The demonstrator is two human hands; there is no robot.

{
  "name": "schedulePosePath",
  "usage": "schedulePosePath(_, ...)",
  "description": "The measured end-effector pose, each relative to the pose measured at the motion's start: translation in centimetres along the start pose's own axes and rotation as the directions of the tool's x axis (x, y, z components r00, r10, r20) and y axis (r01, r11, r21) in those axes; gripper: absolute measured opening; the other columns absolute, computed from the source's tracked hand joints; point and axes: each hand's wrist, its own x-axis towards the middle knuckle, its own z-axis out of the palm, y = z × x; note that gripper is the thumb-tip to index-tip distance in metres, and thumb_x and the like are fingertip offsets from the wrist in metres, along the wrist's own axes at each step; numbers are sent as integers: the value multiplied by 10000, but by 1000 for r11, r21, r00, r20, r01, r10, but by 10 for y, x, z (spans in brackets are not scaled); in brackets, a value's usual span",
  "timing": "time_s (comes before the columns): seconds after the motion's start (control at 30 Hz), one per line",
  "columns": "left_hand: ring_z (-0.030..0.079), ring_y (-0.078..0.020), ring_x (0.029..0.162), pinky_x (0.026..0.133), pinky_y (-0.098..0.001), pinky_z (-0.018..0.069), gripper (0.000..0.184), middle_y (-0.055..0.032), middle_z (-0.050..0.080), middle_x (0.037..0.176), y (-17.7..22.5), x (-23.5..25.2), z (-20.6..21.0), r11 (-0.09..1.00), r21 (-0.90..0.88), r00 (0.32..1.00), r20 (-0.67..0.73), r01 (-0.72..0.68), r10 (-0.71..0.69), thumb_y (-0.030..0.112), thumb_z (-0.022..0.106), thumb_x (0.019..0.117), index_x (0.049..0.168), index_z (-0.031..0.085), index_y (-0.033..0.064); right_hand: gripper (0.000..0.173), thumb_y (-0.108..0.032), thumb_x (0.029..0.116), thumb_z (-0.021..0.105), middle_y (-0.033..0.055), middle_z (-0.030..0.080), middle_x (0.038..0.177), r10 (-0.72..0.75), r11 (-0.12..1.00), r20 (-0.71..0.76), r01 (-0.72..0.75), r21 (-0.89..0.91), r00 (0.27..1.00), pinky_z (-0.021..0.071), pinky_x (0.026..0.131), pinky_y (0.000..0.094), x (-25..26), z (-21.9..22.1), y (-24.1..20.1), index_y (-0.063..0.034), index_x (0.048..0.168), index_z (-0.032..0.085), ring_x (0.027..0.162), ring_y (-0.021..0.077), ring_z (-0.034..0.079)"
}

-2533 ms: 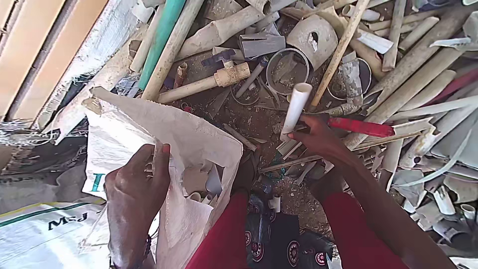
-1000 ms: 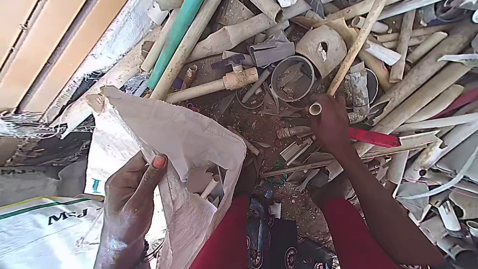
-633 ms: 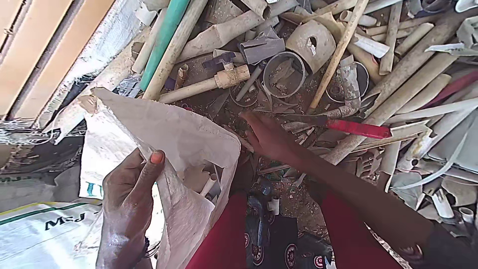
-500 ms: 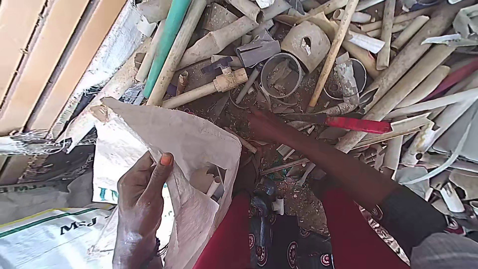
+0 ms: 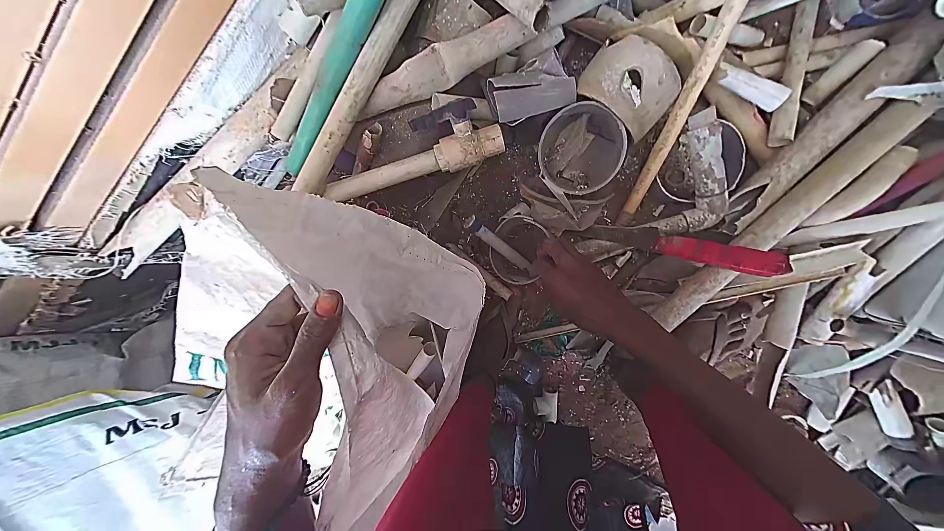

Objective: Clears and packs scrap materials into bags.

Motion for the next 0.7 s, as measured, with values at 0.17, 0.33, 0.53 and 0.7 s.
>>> schedulePosePath(0.17, 689, 38, 815, 758, -153, 582, 153, 175, 710, 880, 1, 0, 0, 1000, 7, 1000, 7, -9, 9, 260, 534, 1055, 1114, 662, 199, 245, -228, 1048, 501, 48, 646, 1018, 150, 892, -161, -64, 447, 975, 518, 808, 340, -42, -48, -5, -67, 1101, 678, 939, 147, 607)
schedulePosePath(0.33, 677, 43, 784, 737, -141, 572, 140, 176, 693, 840, 1, 1, 2, 1000, 28, 1000, 14, -12, 12, 284, 536, 1057, 1073, 660, 220, 185, -268, 1060, 517, -60, 699, 991, 378, 470, -295, 93, 878, 877, 616, 852, 318, -74, -49, 23, -182, 1128, 667, 908, 71, 696)
schedulePosePath(0.53, 677, 44, 775, 734, -142, 574, 131, 178, 694, 829, 3, 1, 4, 999, 31, 1000, -13, -8, 9, 241, 534, 1052, 1058, 660, 205, 146, -183, 1094, 436, -58, 663, 1021, 691, 500, -526, 198, 843, 496, 624, 888, 371, -71, -56, 5, -154, 1131, 574, 930, 98, 700)
schedulePosePath(0.7, 675, 50, 778, 733, -138, 570, 131, 185, 694, 834, 8, 0, 6, 999, 43, 999, -28, -25, 27, 216, 528, 1049, 1038, 658, 204, 278, -191, 1083, 503, 96, 714, 1100, -43, 778, -421, 295, 555, 906, 567, 910, 294, -59, -28, -49, -21, 1167, 706, 1025, 119, 679)
